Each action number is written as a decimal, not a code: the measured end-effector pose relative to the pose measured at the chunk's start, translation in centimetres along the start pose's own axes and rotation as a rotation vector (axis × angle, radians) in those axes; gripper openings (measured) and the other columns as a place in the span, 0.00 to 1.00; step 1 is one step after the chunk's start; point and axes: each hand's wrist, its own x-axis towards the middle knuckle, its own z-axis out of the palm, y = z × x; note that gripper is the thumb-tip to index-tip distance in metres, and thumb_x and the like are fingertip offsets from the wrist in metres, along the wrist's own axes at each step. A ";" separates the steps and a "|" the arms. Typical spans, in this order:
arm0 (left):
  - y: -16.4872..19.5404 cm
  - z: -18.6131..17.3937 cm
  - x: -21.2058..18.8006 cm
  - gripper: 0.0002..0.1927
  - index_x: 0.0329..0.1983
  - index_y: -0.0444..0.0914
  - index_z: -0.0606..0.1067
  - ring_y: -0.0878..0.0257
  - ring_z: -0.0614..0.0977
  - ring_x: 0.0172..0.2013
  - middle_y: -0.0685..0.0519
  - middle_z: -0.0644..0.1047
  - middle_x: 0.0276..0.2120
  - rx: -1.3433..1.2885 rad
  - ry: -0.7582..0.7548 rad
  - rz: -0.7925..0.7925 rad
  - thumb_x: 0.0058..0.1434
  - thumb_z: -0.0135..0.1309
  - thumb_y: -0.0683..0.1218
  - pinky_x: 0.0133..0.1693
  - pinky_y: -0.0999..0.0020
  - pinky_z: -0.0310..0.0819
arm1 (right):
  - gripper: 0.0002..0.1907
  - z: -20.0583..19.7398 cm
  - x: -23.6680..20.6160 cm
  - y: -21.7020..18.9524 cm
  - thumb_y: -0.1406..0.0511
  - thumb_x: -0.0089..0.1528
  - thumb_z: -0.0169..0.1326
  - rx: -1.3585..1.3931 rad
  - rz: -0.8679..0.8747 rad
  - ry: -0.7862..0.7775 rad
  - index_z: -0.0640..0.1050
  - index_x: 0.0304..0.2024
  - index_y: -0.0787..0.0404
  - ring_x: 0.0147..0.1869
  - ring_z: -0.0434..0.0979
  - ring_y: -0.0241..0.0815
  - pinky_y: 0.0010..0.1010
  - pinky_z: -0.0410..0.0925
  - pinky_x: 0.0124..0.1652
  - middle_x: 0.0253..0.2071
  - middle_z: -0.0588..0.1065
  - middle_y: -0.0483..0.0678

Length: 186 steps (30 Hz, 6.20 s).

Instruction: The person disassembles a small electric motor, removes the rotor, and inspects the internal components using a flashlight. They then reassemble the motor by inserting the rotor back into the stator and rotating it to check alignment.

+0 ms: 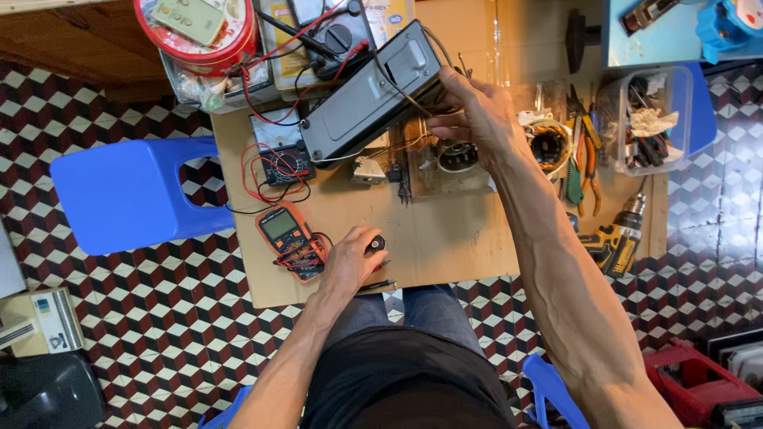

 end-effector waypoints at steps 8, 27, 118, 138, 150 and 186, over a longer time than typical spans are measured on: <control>1.5 0.1 1.4 0.22 0.53 0.37 0.77 0.46 0.83 0.45 0.46 0.79 0.51 -0.057 0.020 0.039 0.56 0.64 0.46 0.46 0.58 0.79 | 0.20 -7.4 -14.0 2.0 0.59 0.71 0.52 0.109 -0.337 0.350 0.74 0.57 0.70 0.45 0.83 0.45 0.30 0.76 0.43 0.52 0.78 0.56; 2.6 0.8 -1.8 0.23 0.53 0.36 0.77 0.48 0.83 0.47 0.46 0.78 0.52 -0.127 0.044 -0.041 0.54 0.65 0.45 0.46 0.59 0.79 | 0.11 -2.0 -2.9 14.2 0.63 0.66 0.55 0.390 0.116 0.388 0.73 0.44 0.66 0.31 0.80 0.44 0.33 0.76 0.32 0.36 0.78 0.54; 13.6 14.5 0.2 0.23 0.54 0.34 0.78 0.53 0.86 0.44 0.45 0.78 0.54 -0.114 0.435 -0.434 0.55 0.66 0.44 0.43 0.66 0.84 | 0.23 -15.3 -4.0 19.8 0.60 0.55 0.64 -1.057 -0.500 -0.327 0.74 0.48 0.65 0.41 0.78 0.64 0.50 0.72 0.38 0.41 0.75 0.60; 13.8 16.1 -0.1 0.23 0.55 0.34 0.77 0.52 0.86 0.45 0.44 0.77 0.56 -0.168 0.448 -0.455 0.57 0.65 0.45 0.43 0.65 0.84 | 0.03 -11.1 -2.4 18.5 0.67 0.61 0.53 -1.468 -0.668 -0.598 0.78 0.35 0.59 0.44 0.74 0.53 0.49 0.64 0.53 0.34 0.76 0.54; 15.5 15.1 0.0 0.23 0.55 0.36 0.78 0.55 0.86 0.44 0.47 0.78 0.55 -0.185 0.478 -0.530 0.56 0.65 0.45 0.42 0.65 0.84 | 0.09 -12.1 -1.4 17.4 0.66 0.48 0.57 -1.398 -0.817 -0.390 0.79 0.29 0.64 0.47 0.74 0.62 0.51 0.69 0.43 0.37 0.76 0.62; 22.2 8.2 5.4 0.28 0.65 0.32 0.69 0.62 0.84 0.48 0.46 0.79 0.50 -1.869 -0.008 -0.171 0.65 0.60 0.47 0.53 0.73 0.80 | 0.13 -17.4 -15.3 4.8 0.71 0.65 0.56 0.635 -0.233 -0.038 0.76 0.53 0.68 0.48 0.80 0.38 0.29 0.73 0.52 0.49 0.79 0.51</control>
